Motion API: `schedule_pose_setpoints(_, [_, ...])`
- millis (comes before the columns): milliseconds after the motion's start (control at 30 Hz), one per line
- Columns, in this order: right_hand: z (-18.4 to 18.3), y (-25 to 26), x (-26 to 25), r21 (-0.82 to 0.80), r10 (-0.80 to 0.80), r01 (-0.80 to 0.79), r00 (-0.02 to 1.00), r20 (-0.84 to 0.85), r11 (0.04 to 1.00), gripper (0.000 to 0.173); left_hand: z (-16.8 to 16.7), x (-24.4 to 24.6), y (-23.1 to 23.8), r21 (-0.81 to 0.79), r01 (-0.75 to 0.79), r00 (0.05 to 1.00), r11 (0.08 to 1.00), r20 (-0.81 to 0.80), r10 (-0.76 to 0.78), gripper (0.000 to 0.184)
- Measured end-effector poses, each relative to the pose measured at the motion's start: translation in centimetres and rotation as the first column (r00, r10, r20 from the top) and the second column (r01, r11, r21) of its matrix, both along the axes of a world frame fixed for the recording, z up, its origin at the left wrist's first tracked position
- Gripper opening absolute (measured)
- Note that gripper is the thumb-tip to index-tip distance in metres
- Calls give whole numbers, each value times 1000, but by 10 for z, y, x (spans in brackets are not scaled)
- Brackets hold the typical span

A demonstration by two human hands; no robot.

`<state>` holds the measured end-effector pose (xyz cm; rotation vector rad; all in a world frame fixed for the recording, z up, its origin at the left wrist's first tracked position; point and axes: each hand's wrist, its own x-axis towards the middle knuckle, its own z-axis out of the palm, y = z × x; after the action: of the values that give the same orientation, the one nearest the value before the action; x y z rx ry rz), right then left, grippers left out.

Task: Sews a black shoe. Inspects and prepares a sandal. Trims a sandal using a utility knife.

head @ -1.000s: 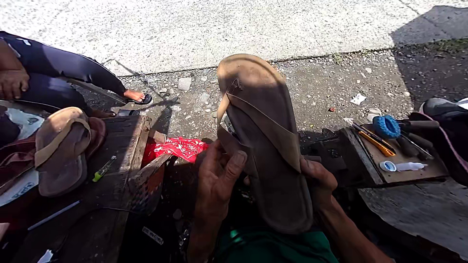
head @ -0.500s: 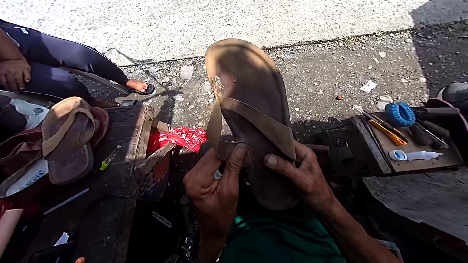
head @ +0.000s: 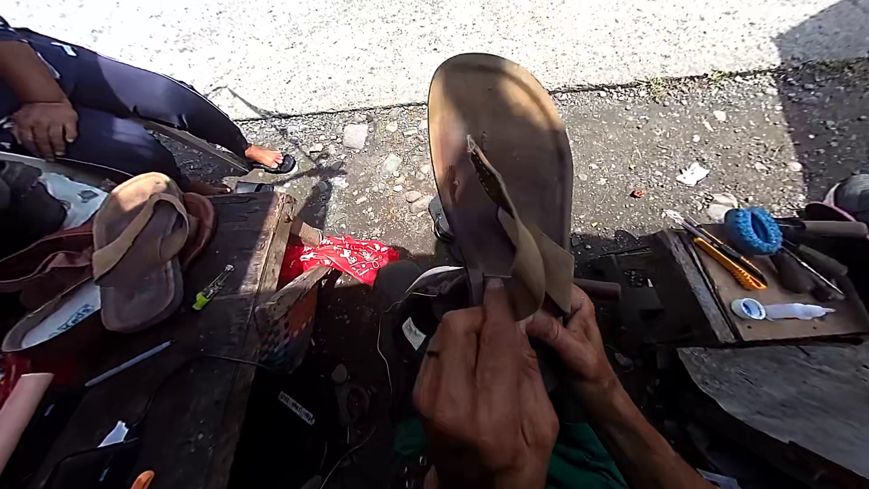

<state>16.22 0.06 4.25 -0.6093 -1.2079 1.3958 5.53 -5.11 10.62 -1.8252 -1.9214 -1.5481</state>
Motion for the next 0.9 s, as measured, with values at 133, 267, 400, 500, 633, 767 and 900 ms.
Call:
schedule_pose_setpoints(133, [-4, -1, 2, -66, -53, 48, 996, -75, 997, 20, 2, 25, -19, -223, -82, 956, 971, -293, 14, 28])
schedule_pose_setpoints(267, [-9, -1, 2, -83, -60, 53, 994, -89, 995, 20, -1, 27, -29, -286, -74, 933, 955, -359, -35, 32])
schedule_pose_setpoints(400, [-8, -1, 3, -127, -41, 27, 993, -109, 992, 20, -7, 19, -33, -278, 38, 964, 960, -243, -109, 34])
schedule_pose_setpoints(500, [-13, -1, 11, -118, 48, -59, 995, -93, 991, 30, -15, -14, -24, -166, 236, 961, 957, 189, -204, 47])
schedule_pose_setpoints(633, [-16, -20, 16, -72, 162, -164, 986, -28, 984, 34, -25, -63, 20, 142, 361, 720, 922, 586, -372, 54])
schedule_pose_setpoints(767, [-21, -31, 16, -64, 227, -223, 972, 53, 973, 33, -23, -78, 31, 318, 448, 328, 836, 811, -484, 48])
schedule_pose_setpoints(900, [-23, -35, 20, -40, 224, -221, 964, 139, 974, 35, -27, -77, 29, 304, 419, 393, 856, 789, -472, 51])
